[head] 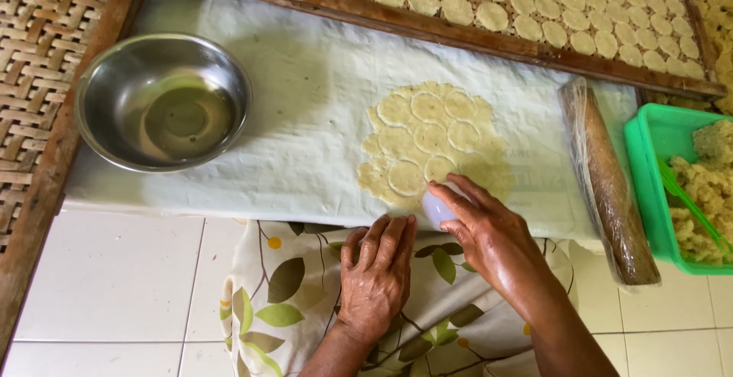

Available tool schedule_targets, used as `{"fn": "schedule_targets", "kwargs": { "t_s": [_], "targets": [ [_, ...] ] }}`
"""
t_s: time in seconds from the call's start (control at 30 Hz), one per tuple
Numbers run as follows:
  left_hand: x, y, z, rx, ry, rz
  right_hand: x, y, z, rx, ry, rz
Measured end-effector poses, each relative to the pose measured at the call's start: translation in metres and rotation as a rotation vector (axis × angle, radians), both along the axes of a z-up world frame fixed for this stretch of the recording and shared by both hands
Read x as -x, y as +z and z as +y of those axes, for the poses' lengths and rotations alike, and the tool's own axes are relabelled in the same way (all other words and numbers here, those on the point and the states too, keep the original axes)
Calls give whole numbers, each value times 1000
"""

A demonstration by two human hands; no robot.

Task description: Cutting circular dough pieces using a mold and placing them on a drying tray.

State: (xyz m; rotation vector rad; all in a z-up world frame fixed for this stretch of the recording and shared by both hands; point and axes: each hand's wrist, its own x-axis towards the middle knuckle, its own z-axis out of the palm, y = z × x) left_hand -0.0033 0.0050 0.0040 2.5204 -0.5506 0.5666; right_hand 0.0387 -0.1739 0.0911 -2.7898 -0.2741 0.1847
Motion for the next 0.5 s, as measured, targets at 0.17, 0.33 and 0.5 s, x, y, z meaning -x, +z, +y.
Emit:
{"fn": "schedule_targets", "kwargs": {
  "t_s": [0.17, 0.33, 0.5],
  "targets": [
    [0, -3, 0, -21, -1, 6, 0, 1, 3, -5, 7, -52],
    [2, -2, 0, -36, -11, -7, 0, 16, 1, -100, -11, -16],
    [1, -8, 1, -70, -30, -8, 2, 11, -57, -333, -118, -174]
  ]
}}
